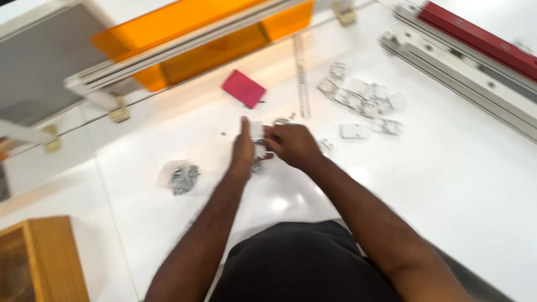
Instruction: The person assembles white plastic components by manually threading small screws into them, picking up individual pieces and screws from the desk surface.
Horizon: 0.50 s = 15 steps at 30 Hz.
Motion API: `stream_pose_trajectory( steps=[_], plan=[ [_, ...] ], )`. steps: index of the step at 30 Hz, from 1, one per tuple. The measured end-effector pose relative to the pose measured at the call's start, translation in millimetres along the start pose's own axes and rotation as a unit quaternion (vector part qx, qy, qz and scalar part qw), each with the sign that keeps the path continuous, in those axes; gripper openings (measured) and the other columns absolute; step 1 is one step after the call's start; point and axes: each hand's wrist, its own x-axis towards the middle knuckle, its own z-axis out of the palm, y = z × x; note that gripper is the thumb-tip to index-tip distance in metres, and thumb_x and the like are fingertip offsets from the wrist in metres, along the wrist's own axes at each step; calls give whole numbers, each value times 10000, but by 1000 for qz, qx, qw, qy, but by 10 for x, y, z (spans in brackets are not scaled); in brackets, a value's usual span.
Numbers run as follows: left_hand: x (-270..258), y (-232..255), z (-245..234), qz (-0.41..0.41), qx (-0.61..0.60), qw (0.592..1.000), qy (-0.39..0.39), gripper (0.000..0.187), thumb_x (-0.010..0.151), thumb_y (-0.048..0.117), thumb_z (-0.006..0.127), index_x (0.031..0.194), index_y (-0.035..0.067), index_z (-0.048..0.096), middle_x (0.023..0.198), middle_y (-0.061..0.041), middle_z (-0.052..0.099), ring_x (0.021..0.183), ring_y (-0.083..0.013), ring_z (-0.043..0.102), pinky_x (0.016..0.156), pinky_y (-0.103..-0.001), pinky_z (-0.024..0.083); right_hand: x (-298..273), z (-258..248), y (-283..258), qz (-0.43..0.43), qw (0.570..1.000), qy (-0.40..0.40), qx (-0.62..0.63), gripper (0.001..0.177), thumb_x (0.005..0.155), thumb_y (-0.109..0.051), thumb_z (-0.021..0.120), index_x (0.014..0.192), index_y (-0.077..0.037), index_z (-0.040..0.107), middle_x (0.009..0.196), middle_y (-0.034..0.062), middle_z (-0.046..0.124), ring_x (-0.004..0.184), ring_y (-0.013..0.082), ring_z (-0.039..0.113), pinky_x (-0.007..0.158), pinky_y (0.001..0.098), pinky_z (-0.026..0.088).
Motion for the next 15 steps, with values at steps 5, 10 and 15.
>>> stream_pose_trajectory(
  steps=[5,10,15],
  plan=[
    [-46,91,-41,-11,-13,1000,-9,778,977,697,316,1188,52,696,1049,-110,737,886,-241,735,688,-451,657,1,28,-26,-36,999,-2,-4,164,915,-276,702,936,-114,712,857,90,730,816,321,703,735,450,545],
    [54,4,-183,-56,-14,998,-26,773,986,711,354,1168,41,695,1030,-106,722,875,-252,710,660,-474,643,-23,-18,17,-120,988,-86,-53,96,936,-237,653,924,-158,707,897,64,723,879,300,704,785,446,547],
    [170,-113,-242,-88,26,994,-52,796,980,738,361,1234,40,647,1046,-135,741,777,-309,754,589,-459,618,34,-81,5,-121,978,-151,-78,113,909,-195,611,916,-174,722,910,41,740,873,274,721,769,425,565]
  ],
)
